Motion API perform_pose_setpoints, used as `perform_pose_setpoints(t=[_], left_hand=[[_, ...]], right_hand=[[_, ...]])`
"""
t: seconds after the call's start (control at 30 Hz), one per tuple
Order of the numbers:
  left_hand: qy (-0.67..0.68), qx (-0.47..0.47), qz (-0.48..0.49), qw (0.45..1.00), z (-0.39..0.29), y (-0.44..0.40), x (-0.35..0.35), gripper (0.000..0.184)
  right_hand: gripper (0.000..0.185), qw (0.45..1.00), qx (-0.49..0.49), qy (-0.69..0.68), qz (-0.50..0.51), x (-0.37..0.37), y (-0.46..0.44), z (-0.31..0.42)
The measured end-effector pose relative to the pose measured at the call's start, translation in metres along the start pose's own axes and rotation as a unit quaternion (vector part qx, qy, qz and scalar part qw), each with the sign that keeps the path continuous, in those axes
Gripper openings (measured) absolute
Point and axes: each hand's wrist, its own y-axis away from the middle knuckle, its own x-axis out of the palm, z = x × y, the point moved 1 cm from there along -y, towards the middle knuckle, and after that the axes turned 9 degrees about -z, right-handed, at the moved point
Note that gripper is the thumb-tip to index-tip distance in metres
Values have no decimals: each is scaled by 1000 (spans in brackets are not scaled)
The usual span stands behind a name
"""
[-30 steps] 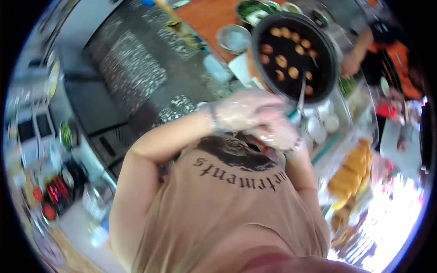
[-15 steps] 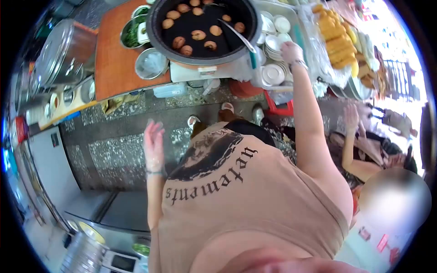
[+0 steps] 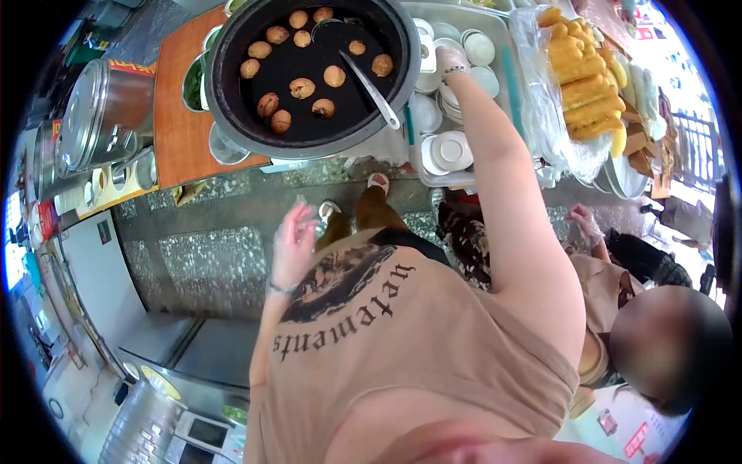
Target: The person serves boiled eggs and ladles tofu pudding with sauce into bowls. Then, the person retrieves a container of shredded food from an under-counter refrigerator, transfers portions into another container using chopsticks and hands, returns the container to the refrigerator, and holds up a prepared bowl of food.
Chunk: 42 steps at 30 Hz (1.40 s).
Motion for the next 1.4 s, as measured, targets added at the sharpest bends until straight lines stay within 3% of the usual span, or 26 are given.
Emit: perform_pose_setpoints(t=[0.03, 0.27, 0.37, 0.43, 0.57, 0.63, 0.73, 0.77, 0.83, 0.87, 0.93, 0.97, 1.03, 1.07, 1.13, 1.2, 1.27, 1.33, 1.4], left_hand=[[21, -15, -14, 1000, -1, 0, 1, 45], [68, -7, -45, 997, -25, -11, 0, 44], [72, 24, 43, 996, -35, -35, 9, 44], [64, 36, 121, 990, -45, -50, 25, 44], [68, 44, 212, 974, -53, -76, 62, 41], [8, 87, 260, 962, -60, -82, 80, 38], [-48, 233, 294, 926, -72, -88, 98, 41], [-46, 236, 288, 927, -83, -89, 97, 41], [35, 393, 155, 906, -106, -88, 93, 45], [35, 396, 154, 905, -109, -90, 99, 45], [144, 357, 21, 923, -116, -103, 107, 48], [144, 360, 21, 921, -114, -112, 108, 48], [249, 170, 105, 948, -116, -125, 106, 49], [330, 67, 148, 930, -119, -127, 95, 46], [336, 56, 114, 933, -99, -143, 81, 44], [378, -70, 71, 920, -96, -139, 59, 43], [436, -78, 53, 895, -78, -143, 41, 43], [439, -71, -7, 896, -70, -137, 23, 44], [443, -76, -27, 893, -63, -128, 1, 43]], right_hand=[[31, 998, -58, 5, -24, 16, -15, -7], [34, 993, -111, -34, -36, -11, 21, -2], [33, 990, -140, -18, -7, -8, 47, -6], [30, 990, -114, -17, 86, -17, 75, 2], [26, 976, -188, -84, 71, 40, 87, -31], [20, 975, -202, -90, 21, 20, 124, -38], [20, 961, -165, -136, -176, 7, 157, -57], [18, 954, -138, -139, -229, -14, 172, -54], [14, 925, -111, -181, -316, -39, 202, -48], [14, 924, -111, -180, -319, -54, 218, -36], [11, 903, -41, -279, -324, -86, 240, 0], [11, 894, -36, -307, -324, -93, 242, 23], [18, 908, -51, -321, -264, -109, 243, 62], [23, 911, -80, -319, -248, -109, 238, 73], [30, 925, -28, -315, -211, -107, 223, 86], [50, 965, 18, -230, -127, -96, 206, 88], [53, 991, -28, -110, -75, -87, 191, 97], [46, 993, -36, -89, -74, -81, 170, 99], [34, 992, -117, -19, 40, -92, 158, 109]])
